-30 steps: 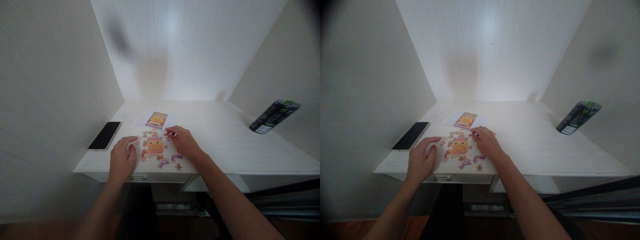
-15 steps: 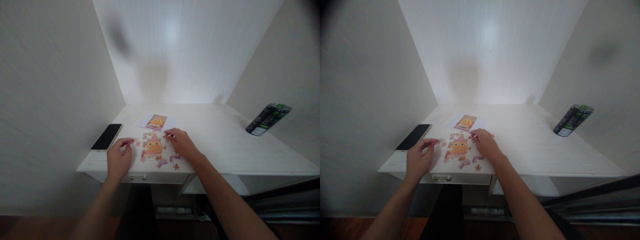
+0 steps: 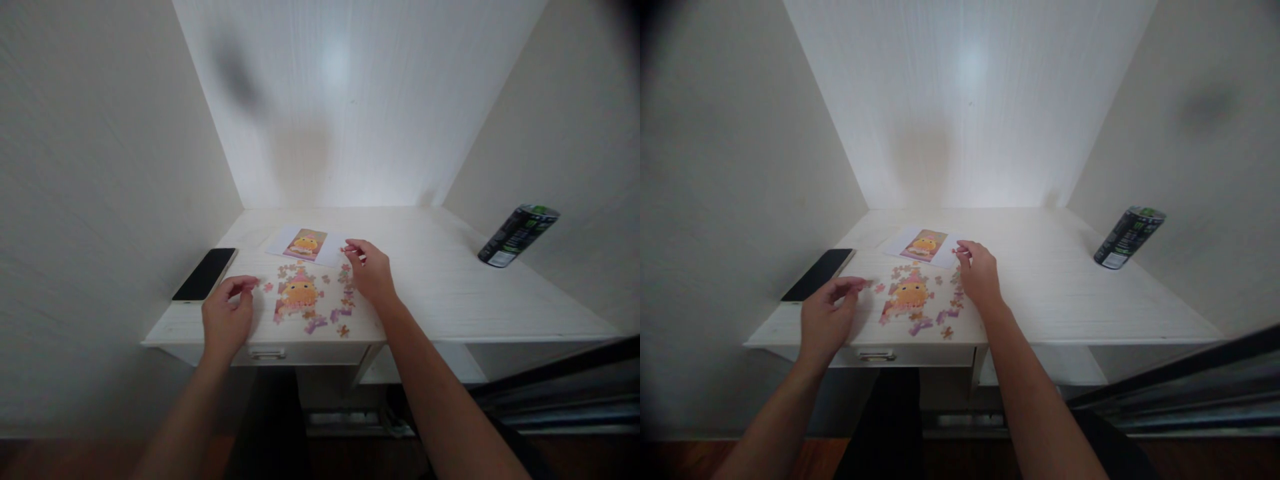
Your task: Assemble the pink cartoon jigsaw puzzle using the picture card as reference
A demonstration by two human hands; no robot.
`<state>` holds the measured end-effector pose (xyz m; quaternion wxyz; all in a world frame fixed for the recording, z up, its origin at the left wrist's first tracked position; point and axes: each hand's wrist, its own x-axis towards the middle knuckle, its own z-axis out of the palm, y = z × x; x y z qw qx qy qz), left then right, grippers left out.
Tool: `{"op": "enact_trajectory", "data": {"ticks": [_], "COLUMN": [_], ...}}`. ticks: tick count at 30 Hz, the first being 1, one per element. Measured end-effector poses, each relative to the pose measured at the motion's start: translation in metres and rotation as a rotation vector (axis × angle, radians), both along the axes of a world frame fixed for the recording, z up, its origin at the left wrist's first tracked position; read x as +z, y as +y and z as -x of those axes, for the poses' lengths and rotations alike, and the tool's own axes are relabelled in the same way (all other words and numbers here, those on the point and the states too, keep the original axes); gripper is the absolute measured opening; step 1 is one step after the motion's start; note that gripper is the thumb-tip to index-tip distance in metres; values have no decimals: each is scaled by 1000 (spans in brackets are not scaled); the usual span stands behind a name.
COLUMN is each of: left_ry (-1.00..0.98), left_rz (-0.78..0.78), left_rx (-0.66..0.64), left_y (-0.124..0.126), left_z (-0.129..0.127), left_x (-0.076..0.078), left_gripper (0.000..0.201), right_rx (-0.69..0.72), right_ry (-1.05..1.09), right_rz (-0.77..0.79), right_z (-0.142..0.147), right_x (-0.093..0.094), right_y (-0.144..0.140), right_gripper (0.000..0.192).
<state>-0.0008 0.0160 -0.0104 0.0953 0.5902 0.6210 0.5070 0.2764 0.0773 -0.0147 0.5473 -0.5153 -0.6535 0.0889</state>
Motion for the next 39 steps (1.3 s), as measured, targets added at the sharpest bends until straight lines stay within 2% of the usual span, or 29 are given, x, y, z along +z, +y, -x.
{"op": "enact_trajectory", "data": {"ticks": [4,7,11,13,14,16,19,28,34,39], "left_ry": [23,192,598,796,824,856,884,891,860,822], "left_rz": [13,57,116,249,283,323,349,331,327,342], "left_rx": [3,-62,-167,-223,-239,-272,-290,-350,-418,-444], "left_y": [0,11,50,74,85,103,116,114,128,131], "left_z": [1,-3,-25,-41,-48,-59,-68,-72,-61,-42], "left_x": [1,9,34,46,50,53,50,48,42,51], "left_gripper": [20,24,30,30,27,23,22,32,47,47], "right_rx": [-50,-82,-121,-143,-153,-172,-189,-176,-182,-180], "right_ry": [52,61,25,4,-2,-4,-2,2,12,17], "right_rz": [4,-11,-18,-6,4,20,24,20,29,41], "right_z": [-3,-5,-7,-9,-10,-10,-11,-11,-11,-11], "right_x": [1,-1,-6,-7,-8,-8,-9,-8,-9,-10], "right_y": [1,4,8,9,9,9,10,10,10,12], "right_gripper": [28,27,28,29,29,30,31,32,31,31]}}
